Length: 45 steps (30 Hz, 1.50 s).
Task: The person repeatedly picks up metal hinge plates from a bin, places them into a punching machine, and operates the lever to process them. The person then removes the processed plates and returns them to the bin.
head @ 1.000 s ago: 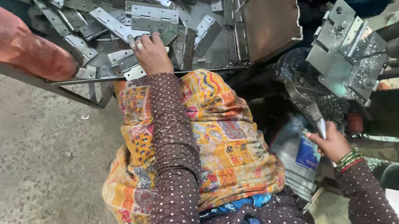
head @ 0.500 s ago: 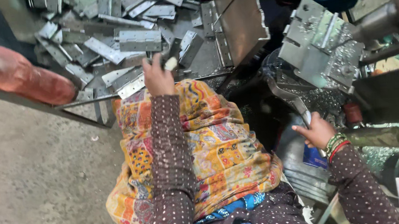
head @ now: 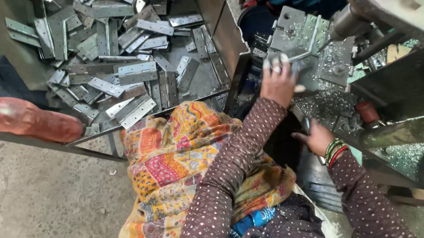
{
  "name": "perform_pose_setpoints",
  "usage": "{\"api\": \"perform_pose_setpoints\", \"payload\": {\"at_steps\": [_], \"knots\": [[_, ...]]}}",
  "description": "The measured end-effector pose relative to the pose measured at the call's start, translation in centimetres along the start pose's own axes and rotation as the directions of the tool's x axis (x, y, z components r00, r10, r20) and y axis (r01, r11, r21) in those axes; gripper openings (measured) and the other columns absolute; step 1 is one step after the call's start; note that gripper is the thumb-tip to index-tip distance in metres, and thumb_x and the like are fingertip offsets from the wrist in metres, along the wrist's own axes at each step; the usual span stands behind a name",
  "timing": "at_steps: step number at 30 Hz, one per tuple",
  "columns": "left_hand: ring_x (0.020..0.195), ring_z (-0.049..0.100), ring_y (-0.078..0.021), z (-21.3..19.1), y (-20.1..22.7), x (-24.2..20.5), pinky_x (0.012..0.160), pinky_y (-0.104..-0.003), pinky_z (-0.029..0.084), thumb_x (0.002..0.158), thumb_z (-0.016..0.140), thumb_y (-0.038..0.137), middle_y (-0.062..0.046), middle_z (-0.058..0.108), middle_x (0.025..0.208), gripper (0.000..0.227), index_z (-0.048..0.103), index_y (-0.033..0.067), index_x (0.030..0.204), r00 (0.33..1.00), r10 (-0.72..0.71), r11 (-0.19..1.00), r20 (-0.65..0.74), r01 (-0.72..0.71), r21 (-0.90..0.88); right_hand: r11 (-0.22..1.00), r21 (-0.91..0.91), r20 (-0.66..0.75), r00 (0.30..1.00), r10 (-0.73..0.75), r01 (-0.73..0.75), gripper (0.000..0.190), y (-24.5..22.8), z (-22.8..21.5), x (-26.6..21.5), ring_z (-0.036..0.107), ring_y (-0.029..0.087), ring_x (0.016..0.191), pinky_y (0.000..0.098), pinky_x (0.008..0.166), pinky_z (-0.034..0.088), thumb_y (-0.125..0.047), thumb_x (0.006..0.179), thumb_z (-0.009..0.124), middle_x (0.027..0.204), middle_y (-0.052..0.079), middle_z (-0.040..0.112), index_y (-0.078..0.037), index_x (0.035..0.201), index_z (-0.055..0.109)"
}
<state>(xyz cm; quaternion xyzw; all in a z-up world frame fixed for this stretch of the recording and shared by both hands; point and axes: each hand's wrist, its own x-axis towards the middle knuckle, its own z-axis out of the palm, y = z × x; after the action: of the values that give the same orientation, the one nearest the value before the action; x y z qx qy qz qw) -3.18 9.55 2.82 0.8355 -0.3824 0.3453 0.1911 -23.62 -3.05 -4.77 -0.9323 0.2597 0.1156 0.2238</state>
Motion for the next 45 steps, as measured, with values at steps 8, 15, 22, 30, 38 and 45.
{"api": "perform_pose_setpoints", "payload": {"at_steps": [8, 15, 22, 30, 38, 45], "knots": [[0.13, 0.06, -0.0274, 0.0, 3.2, -3.7, 0.119, -0.048, 0.033, 0.091, 0.055, 0.041, -0.015, 0.061, 0.139, 0.051, 0.072, -0.0001, 0.116, 0.975, -0.045, 0.99, 0.217, 0.072, -0.117, 0.958, -0.272, 0.063, 0.992, 0.111, -0.09, 0.086, -0.7, 0.4, 0.3, 0.072, 0.043, 0.086, 0.0484, 0.077, 0.058, -0.066, 0.084, 0.073, 0.093, 0.027, 0.073, 0.006, 0.124, 0.048], [0.128, 0.059, -0.0284, 1.3, 4.3, -2.9, 0.12, -0.054, 0.033, 0.091, 0.054, 0.024, -0.013, 0.064, 0.131, 0.035, 0.075, 0.0027, 0.109, 0.958, -0.035, 0.964, 0.284, 0.108, -0.243, 0.957, -0.128, 0.193, 0.94, 0.282, -0.261, 0.075, -3.2, -3.6, 1.3, 0.075, 0.032, 0.057, 0.042, 0.054, 0.06, -0.054, 0.084, 0.073, 0.082, 0.023, 0.076, 0.005, 0.123, 0.047], [0.125, 0.061, -0.026, 2.8, 4.1, -1.5, 0.116, -0.05, 0.038, 0.088, 0.055, 0.018, -0.01, 0.065, 0.129, 0.034, 0.074, 0.0025, 0.111, 0.959, -0.096, 0.952, 0.265, 0.166, -0.257, 0.98, -0.198, -0.194, 0.978, -0.074, 0.035, 0.076, -1.9, 1.8, -1.1, 0.073, 0.04, 0.068, 0.0472, 0.061, 0.058, -0.049, 0.076, 0.077, 0.086, 0.027, 0.071, 0.005, 0.121, 0.049], [0.126, 0.059, -0.0241, 2.9, 4.2, -1.6, 0.118, -0.048, 0.037, 0.09, 0.056, 0.019, -0.007, 0.063, 0.131, 0.035, 0.073, 0.0042, 0.117, 0.935, -0.062, 0.959, 0.35, 0.152, -0.237, 0.999, 0.031, -0.05, 0.998, 0.045, -0.043, 0.071, 2.7, 7.3, -1.1, 0.071, 0.046, 0.093, 0.05, 0.079, 0.057, -0.044, 0.084, 0.076, 0.1, 0.03, 0.07, 0.005, 0.126, 0.048], [0.129, 0.058, -0.023, 3.0, 3.9, -1.8, 0.12, -0.048, 0.035, 0.093, 0.055, 0.018, -0.005, 0.061, 0.134, 0.029, 0.073, 0.0082, 0.113, 0.916, -0.074, 0.939, 0.394, 0.197, -0.281, 0.954, -0.031, 0.184, 0.937, 0.298, -0.297, 0.074, 0.2, 0.2, 1.3, 0.076, 0.041, 0.071, 0.0523, 0.066, 0.06, -0.043, 0.08, 0.079, 0.089, 0.024, 0.073, 0.002, 0.129, 0.046], [0.128, 0.058, -0.024, 2.3, 3.4, -1.1, 0.12, -0.051, 0.032, 0.086, 0.057, 0.022, -0.008, 0.061, 0.133, 0.037, 0.072, 0.0028, 0.114, 0.95, -0.08, 0.943, 0.303, 0.17, -0.286, 0.995, 0.038, -0.286, 0.956, -0.073, 0.087, 0.068, 2.5, 12.4, -2.0, 0.068, 0.044, 0.069, 0.0517, 0.058, 0.052, -0.032, 0.09, 0.071, 0.087, 0.026, 0.069, 0.006, 0.135, 0.039]]}}
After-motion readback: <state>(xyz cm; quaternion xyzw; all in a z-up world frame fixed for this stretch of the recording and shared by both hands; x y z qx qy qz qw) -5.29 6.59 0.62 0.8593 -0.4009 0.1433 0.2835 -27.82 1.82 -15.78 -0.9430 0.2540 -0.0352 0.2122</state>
